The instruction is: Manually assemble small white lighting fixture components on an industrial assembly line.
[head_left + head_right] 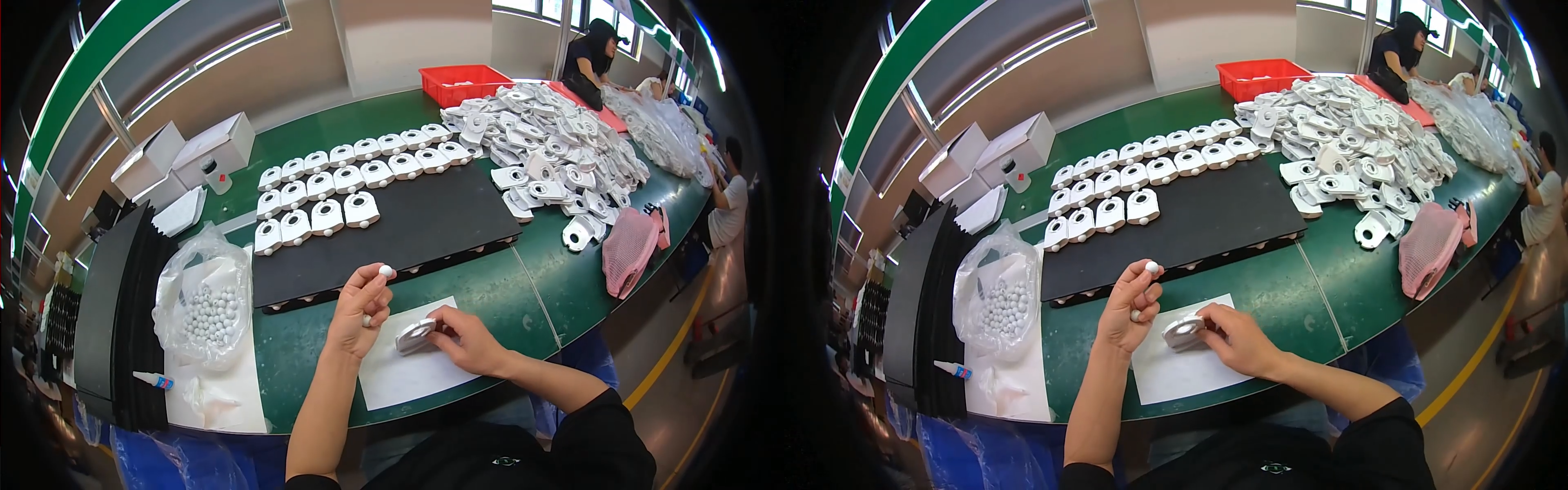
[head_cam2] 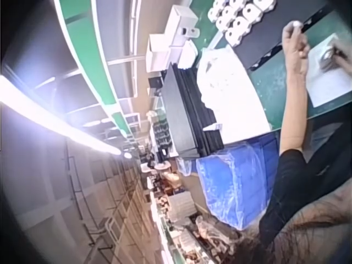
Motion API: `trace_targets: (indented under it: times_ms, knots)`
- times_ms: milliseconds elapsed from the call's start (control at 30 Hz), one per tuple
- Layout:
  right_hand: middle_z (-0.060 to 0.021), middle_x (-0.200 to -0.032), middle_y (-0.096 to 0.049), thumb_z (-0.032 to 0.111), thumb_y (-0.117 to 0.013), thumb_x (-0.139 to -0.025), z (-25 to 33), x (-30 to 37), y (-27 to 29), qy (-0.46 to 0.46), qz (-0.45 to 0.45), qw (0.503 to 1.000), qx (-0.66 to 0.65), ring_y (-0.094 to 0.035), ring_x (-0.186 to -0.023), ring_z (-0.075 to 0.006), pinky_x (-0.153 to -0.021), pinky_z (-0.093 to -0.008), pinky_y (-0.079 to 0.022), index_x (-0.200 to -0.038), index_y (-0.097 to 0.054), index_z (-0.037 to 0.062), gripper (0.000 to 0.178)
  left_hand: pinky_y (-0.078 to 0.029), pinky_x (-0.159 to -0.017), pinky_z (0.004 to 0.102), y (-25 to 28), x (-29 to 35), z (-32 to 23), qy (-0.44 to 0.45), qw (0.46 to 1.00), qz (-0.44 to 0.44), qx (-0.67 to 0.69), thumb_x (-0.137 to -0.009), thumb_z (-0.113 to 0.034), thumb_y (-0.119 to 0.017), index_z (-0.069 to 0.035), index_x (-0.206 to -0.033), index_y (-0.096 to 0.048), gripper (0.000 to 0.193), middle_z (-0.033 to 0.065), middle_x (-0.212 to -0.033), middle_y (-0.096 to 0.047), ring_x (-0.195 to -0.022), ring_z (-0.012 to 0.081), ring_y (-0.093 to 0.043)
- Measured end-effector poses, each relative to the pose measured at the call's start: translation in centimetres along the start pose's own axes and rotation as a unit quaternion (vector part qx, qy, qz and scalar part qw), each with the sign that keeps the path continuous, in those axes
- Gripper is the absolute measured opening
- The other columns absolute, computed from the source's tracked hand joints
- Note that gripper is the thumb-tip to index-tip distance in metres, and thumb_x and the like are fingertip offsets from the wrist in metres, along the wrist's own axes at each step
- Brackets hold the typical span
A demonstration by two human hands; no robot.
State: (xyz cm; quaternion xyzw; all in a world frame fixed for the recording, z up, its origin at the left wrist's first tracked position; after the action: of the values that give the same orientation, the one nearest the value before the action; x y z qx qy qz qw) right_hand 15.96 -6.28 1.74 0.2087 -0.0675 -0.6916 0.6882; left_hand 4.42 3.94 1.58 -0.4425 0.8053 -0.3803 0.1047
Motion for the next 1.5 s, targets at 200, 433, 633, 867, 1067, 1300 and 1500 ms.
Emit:
trace_targets:
  times_ms: [200, 433, 633, 867, 1067, 1300, 1500]
  knots:
    - [-0.0067, -0.080, -0.054, -0.001, -0.057, -0.078, 1.0, 0.1, -0.2, 0.084, -0.004, 0.994, 0.075, -0.054, -0.068, -0.0154, -0.061, -0.0265, -0.044, -0.094, -0.053, 0.0034, 0.017, -0.026, -0.038, 0.0145, -0.8, 0.1, 0.0, -0.003, 1.000, 0.002, 0.001, -0.081, -0.006, -0.059, -0.006, -0.103, -0.055, 0.022, 0.0064, -0.093, -0.058, -0.058, 0.0052, -0.042]
    - [-0.0044, -0.104, -0.053, 0.006, -0.049, -0.089, -3.2, -0.7, 1.4, -0.095, -0.062, 0.895, -0.432, -0.053, -0.095, -0.0151, -0.080, -0.0294, -0.043, -0.105, -0.045, 0.0097, 0.016, -0.028, -0.040, 0.0138, -1.5, 0.4, 0.9, 0.030, 0.993, 0.010, -0.112, -0.082, -0.006, -0.059, -0.004, -0.104, -0.056, 0.022, 0.0092, -0.097, -0.061, -0.060, 0.0044, -0.046]
    - [-0.0029, -0.107, -0.052, 0.010, -0.048, -0.090, -3.2, -0.7, 2.1, -0.100, -0.081, 0.834, -0.536, -0.051, -0.100, -0.0154, -0.083, -0.0315, -0.043, -0.110, -0.046, 0.0109, 0.020, -0.026, -0.043, 0.0151, -2.4, 0.8, 1.8, 0.035, 0.975, 0.025, -0.218, -0.076, -0.011, -0.068, -0.007, -0.090, -0.058, 0.018, -0.0039, -0.069, -0.053, -0.056, 0.0008, -0.042]
    - [-0.0036, -0.109, -0.052, 0.010, -0.048, -0.090, -3.4, -0.7, 2.0, -0.104, -0.079, 0.832, -0.539, -0.050, -0.103, -0.0162, -0.085, -0.0325, -0.044, -0.111, -0.045, 0.0102, 0.022, -0.026, -0.043, 0.0150, -2.3, 0.9, 2.1, 0.035, 0.969, 0.029, -0.241, -0.074, -0.008, -0.068, -0.008, -0.088, -0.057, 0.017, -0.0046, -0.071, -0.054, -0.055, 0.0006, -0.041]
    - [-0.0042, -0.105, -0.051, 0.009, -0.050, -0.089, -3.3, -0.5, 2.3, -0.106, -0.089, 0.852, -0.505, -0.052, -0.098, -0.0151, -0.081, -0.0313, -0.046, -0.114, -0.044, 0.0059, 0.026, -0.030, -0.045, 0.0157, -3.0, 1.0, 1.6, 0.006, 0.960, 0.044, -0.276, -0.068, -0.004, -0.073, -0.006, -0.087, -0.058, 0.024, -0.0032, -0.074, -0.057, -0.059, 0.0010, -0.046]
    - [-0.0027, -0.098, -0.055, 0.010, -0.052, -0.088, -2.5, -0.6, 1.9, -0.104, -0.028, 0.865, -0.490, -0.054, -0.079, -0.0081, -0.069, -0.0216, -0.046, -0.120, -0.041, 0.0067, 0.033, -0.030, -0.047, 0.0159, -3.7, 1.5, 0.9, -0.136, 0.878, 0.076, -0.452, -0.055, -0.007, -0.081, -0.004, -0.072, -0.059, 0.028, -0.0026, -0.071, -0.055, -0.053, 0.0014, -0.041]
    - [-0.0023, -0.083, -0.053, 0.011, -0.051, -0.089, 0.5, -2.3, 2.5, -0.024, 0.045, 0.903, -0.427, -0.047, -0.063, -0.0068, -0.058, -0.0202, -0.040, -0.123, -0.038, 0.0048, 0.037, -0.033, -0.045, 0.0157, -4.5, 2.4, -0.5, -0.247, 0.875, 0.066, -0.410, -0.053, -0.010, -0.082, -0.004, -0.072, -0.059, 0.031, -0.0016, -0.071, -0.054, -0.055, 0.0031, -0.046]
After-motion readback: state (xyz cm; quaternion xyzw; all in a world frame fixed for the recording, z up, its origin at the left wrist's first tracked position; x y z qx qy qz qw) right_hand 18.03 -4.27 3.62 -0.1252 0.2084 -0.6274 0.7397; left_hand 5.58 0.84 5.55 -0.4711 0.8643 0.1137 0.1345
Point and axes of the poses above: each hand's wrist, its own x-axis away from the middle knuckle, its own y-axis out of the back of the hand, z = x × y, the point moved 7 cm from there along -x, towards the middle knuckle
